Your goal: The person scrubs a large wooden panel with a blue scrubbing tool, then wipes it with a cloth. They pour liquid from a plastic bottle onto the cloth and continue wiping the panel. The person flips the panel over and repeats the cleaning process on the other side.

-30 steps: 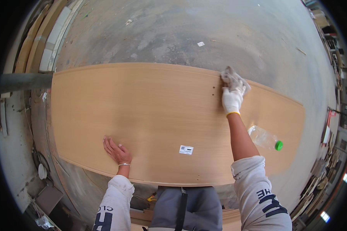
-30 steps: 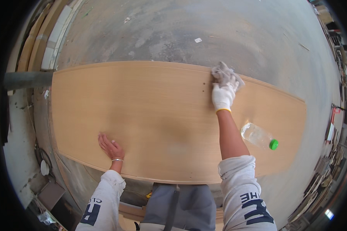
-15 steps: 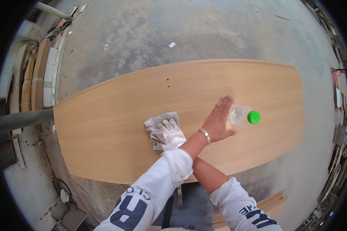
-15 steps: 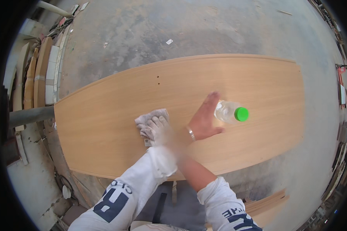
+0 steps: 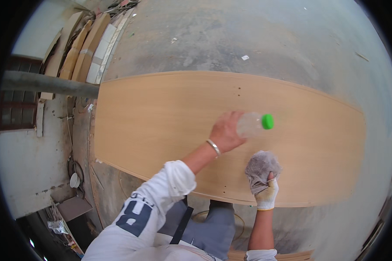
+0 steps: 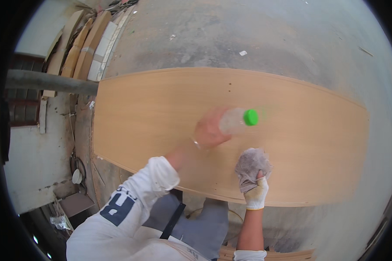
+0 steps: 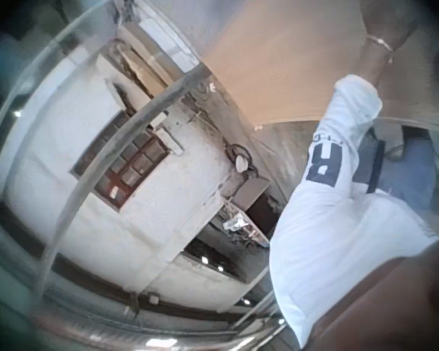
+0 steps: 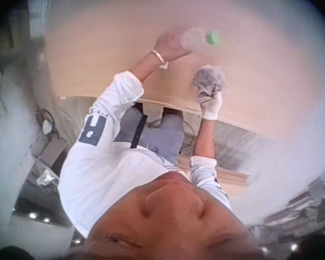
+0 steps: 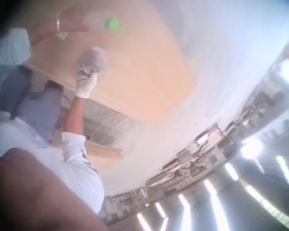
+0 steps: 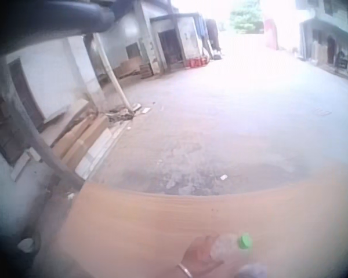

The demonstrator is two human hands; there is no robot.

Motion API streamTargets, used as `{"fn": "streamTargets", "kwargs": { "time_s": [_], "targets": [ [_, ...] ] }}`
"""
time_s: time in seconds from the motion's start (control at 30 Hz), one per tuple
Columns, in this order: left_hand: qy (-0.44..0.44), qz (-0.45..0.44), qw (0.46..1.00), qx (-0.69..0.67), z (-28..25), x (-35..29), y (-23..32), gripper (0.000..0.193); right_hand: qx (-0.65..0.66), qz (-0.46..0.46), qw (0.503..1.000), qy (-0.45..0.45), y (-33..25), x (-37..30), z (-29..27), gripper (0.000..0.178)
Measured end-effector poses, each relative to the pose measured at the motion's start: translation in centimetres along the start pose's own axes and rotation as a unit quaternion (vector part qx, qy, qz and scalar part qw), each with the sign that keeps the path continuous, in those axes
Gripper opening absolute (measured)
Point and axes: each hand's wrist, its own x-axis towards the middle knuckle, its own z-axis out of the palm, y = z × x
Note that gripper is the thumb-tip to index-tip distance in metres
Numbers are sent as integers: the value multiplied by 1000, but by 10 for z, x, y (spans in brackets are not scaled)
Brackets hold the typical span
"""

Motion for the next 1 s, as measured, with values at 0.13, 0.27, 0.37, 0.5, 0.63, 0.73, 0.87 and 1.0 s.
{"fn": "streamTargets", "kwargs": {
  "time_s": [0.13, 0.27, 0.37, 0.5, 0.63, 0.73, 0.87, 1.0],
  "targets": [
    [-103, -28, 929, 354, -115, -46, -93, 39, 25, 33, 996, -79, 47, 54, 65, 57],
    [-117, -3, 882, 457, -203, -91, -162, 24, 4, 96, 989, -113, 160, 102, 135, 57],
    [-107, -5, 862, 495, -261, -102, -202, 16, -7, 133, 985, -114, 234, 114, 169, 59],
    [-102, -22, 859, 501, -340, -129, -257, 11, -35, 176, 975, -129, 340, 113, 210, 64],
    [-122, -83, 865, 480, -395, -174, -321, 8, -61, 223, 961, -151, 432, 111, 255, 73],
    [-111, -117, 901, 403, -430, -213, -364, 10, -68, 250, 954, -154, 487, 115, 293, 77],
    [-55, -172, 930, 320, -446, -238, -410, 24, -51, 265, 952, -142, 537, 118, 317, 74],
    [80, -172, 959, 209, -439, -228, -434, 44, -33, 210, 972, -97, 529, 133, 335, 66]
  ]
}}
